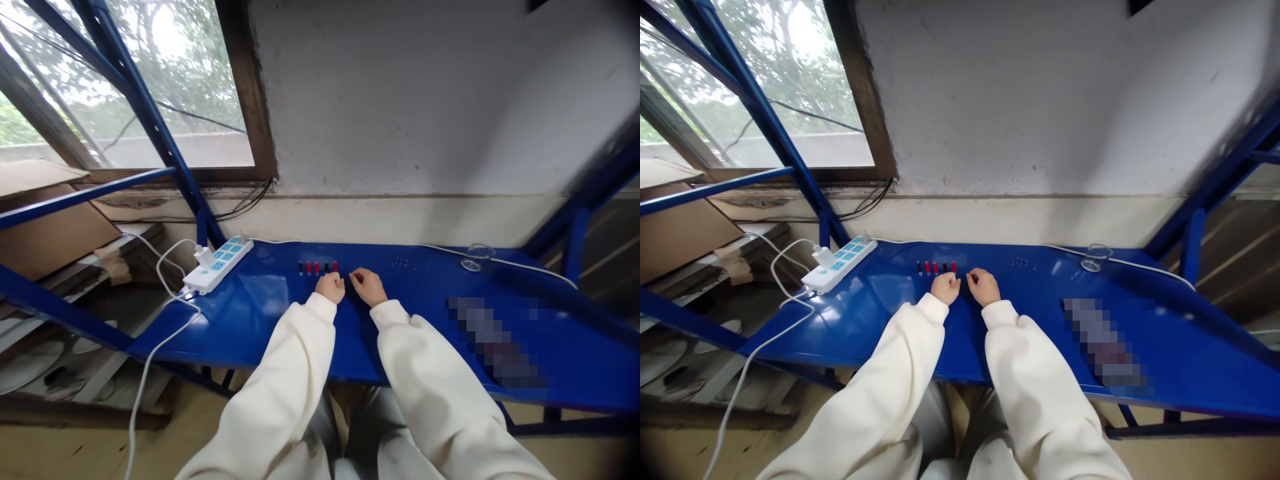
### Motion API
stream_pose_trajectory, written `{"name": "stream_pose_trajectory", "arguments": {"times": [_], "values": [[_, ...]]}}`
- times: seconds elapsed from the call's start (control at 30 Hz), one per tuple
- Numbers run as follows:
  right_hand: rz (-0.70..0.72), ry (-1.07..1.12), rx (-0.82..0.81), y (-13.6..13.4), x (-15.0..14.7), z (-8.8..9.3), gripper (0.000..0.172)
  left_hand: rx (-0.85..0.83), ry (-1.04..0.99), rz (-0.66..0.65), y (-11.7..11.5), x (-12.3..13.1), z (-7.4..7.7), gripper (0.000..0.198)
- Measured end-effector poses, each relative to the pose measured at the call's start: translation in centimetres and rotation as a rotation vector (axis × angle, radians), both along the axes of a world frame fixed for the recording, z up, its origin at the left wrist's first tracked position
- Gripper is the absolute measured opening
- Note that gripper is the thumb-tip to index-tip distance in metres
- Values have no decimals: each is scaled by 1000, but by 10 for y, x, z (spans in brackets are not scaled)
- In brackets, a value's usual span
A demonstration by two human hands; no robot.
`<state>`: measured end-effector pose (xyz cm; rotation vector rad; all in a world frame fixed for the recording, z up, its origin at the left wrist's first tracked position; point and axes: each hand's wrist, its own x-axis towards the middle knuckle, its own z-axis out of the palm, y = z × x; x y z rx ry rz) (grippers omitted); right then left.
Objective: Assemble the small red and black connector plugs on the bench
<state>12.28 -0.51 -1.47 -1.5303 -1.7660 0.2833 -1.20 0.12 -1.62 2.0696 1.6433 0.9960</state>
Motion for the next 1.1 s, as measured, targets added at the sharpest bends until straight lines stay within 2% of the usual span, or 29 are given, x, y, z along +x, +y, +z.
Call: {"name": "stream_pose_trajectory", "arguments": {"times": [0.67, 1.1], "values": [[13, -26, 13, 1, -1, -2, 23, -12, -62, 6, -1, 0, 4, 31], [13, -24, 6, -2, -2, 4, 23, -6, -67, 5, -1, 0, 4, 31]]}}
